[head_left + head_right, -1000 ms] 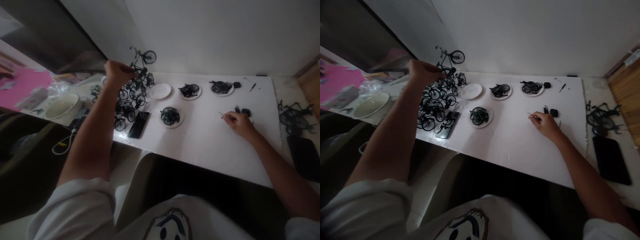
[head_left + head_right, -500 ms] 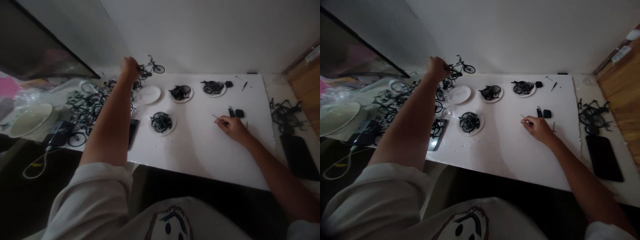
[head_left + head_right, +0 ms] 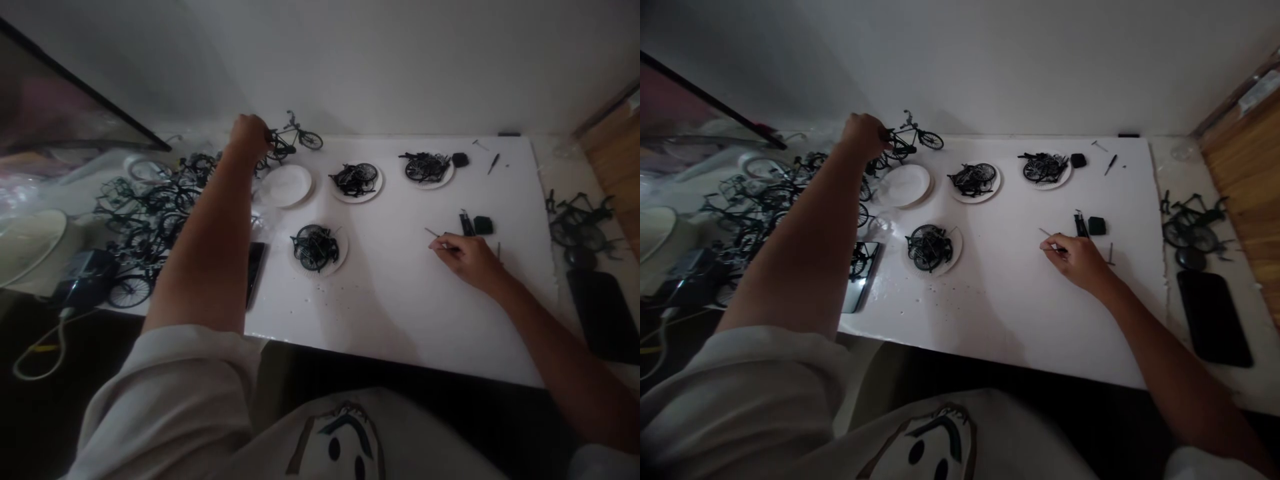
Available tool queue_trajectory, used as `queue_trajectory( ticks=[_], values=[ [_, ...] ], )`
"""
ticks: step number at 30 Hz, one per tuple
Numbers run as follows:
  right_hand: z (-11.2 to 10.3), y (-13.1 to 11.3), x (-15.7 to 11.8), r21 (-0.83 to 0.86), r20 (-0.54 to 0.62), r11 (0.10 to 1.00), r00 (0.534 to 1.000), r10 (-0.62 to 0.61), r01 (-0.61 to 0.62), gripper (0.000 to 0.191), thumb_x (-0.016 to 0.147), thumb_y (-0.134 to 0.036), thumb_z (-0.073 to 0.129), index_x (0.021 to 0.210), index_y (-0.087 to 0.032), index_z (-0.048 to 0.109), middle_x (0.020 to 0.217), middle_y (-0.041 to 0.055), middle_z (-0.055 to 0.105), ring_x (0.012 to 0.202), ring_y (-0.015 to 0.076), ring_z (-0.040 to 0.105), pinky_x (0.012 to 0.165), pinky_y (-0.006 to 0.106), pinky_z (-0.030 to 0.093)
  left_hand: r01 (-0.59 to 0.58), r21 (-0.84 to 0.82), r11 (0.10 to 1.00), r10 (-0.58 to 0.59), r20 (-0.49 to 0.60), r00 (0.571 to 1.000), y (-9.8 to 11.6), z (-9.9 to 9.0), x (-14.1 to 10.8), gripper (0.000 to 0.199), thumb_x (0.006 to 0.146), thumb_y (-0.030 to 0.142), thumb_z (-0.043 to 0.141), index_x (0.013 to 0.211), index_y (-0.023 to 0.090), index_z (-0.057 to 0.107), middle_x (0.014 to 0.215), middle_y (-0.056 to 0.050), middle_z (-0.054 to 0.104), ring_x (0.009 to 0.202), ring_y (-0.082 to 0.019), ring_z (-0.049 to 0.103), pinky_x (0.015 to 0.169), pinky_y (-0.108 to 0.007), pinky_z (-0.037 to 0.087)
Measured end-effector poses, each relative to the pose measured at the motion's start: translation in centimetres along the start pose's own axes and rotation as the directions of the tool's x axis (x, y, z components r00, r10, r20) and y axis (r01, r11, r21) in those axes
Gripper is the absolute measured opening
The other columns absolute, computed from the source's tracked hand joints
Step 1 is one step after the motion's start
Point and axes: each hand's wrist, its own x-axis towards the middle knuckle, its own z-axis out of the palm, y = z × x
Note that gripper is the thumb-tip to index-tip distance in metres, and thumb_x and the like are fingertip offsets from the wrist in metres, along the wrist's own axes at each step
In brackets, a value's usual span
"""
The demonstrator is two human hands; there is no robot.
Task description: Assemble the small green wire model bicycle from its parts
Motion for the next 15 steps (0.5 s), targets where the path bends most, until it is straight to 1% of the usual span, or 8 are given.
queue_trajectory(
  ticks=[3,6,9,11,12,13,14,15],
  values=[
    [0.0,-0.1,0.0,-0.005,-0.011,1.000,1.000,0.000,0.000,0.027,0.103,-0.045,0.065,0.100,-0.024,0.082,0.100,0.0095,0.087,0.080,0.0245,0.080,0.073,0.041,0.066,-0.116,-0.090,0.989,0.117,-0.001,0.993,-0.3,-0.1,0.2,0.085,0.059,0.106,0.076,0.062,0.027,0.042,0.067,0.007,0.071,0.092,-0.008,0.057,0.120,-0.026,0.046],
    [-0.1,-0.2,0.1,-0.014,-0.012,1.000,1.000,-0.012,0.011,0.029,0.104,-0.046,0.065,0.100,-0.023,0.082,0.099,0.0097,0.087,0.081,0.0255,0.081,0.075,0.042,0.065,-0.237,-0.160,0.958,0.237,-0.017,0.971,-0.2,-0.9,-0.5,0.089,0.057,0.111,0.069,0.065,0.027,0.039,0.068,0.010,0.071,0.093,-0.006,0.055,0.125,-0.025,0.042],
    [-0.2,-0.3,0.2,-0.025,-0.008,0.999,1.000,-0.025,0.025,0.029,0.104,-0.046,0.065,0.100,-0.023,0.083,0.099,0.0096,0.087,0.082,0.0258,0.081,0.075,0.040,0.065,-0.187,-0.114,0.976,0.192,0.034,0.981,0.5,-2.1,-1.4,0.091,0.051,0.112,0.069,0.066,0.028,0.040,0.081,0.004,0.079,0.104,-0.012,0.056,0.134,-0.038,0.035],
    [-0.2,-0.3,0.2,-0.025,-0.013,0.999,0.999,-0.033,0.033,0.030,0.104,-0.047,0.066,0.100,-0.023,0.083,0.100,0.0097,0.088,0.082,0.0258,0.081,0.075,0.040,0.065,-0.091,-0.034,0.995,0.093,0.051,0.994,1.5,-3.1,-2.5,0.088,0.059,0.109,0.071,0.071,0.025,0.048,0.103,-0.004,0.085,0.115,-0.015,0.060,0.138,-0.046,0.028],
    [-0.2,-0.2,0.2,-0.024,-0.018,0.999,0.999,-0.039,0.038,0.030,0.104,-0.047,0.066,0.100,-0.023,0.083,0.100,0.0100,0.088,0.082,0.0258,0.081,0.075,0.040,0.065,-0.056,-0.006,0.998,0.056,0.052,0.997,2.3,-3.8,-3.3,0.086,0.067,0.106,0.071,0.076,0.022,0.054,0.110,-0.003,0.085,0.117,-0.014,0.061,0.138,-0.046,0.027],
    [-0.1,-0.1,0.3,-0.023,-0.023,0.999,0.999,-0.045,0.045,0.031,0.104,-0.048,0.066,0.101,-0.023,0.083,0.100,0.0102,0.088,0.082,0.0260,0.081,0.076,0.040,0.065,-0.044,-0.001,0.999,0.044,0.019,0.999,3.4,-4.7,-4.5,0.084,0.072,0.103,0.072,0.081,0.020,0.061,0.111,0.000,0.085,0.115,-0.012,0.063,0.137,-0.043,0.031],
    [-0.1,0.0,0.3,-0.022,-0.027,0.998,0.998,-0.052,0.051,0.031,0.104,-0.049,0.066,0.101,-0.023,0.084,0.100,0.0104,0.087,0.082,0.0262,0.081,0.077,0.040,0.065,-0.071,-0.025,0.997,0.070,-0.037,0.997,4.8,-5.7,-6.0,0.083,0.071,0.100,0.077,0.086,0.019,0.066,0.107,0.003,0.085,0.106,-0.010,0.064,0.133,-0.039,0.038],
    [-0.1,0.1,0.4,-0.022,-0.030,0.998,0.998,-0.058,0.057,0.032,0.104,-0.049,0.066,0.101,-0.023,0.084,0.099,0.0105,0.087,0.083,0.0264,0.081,0.077,0.041,0.065,-0.157,-0.083,0.984,0.147,-0.115,0.982,6.5,-6.9,-8.1,0.080,0.069,0.096,0.083,0.090,0.019,0.071,0.101,0.004,0.085,0.095,-0.010,0.064,0.123,-0.034,0.048]
  ],
)
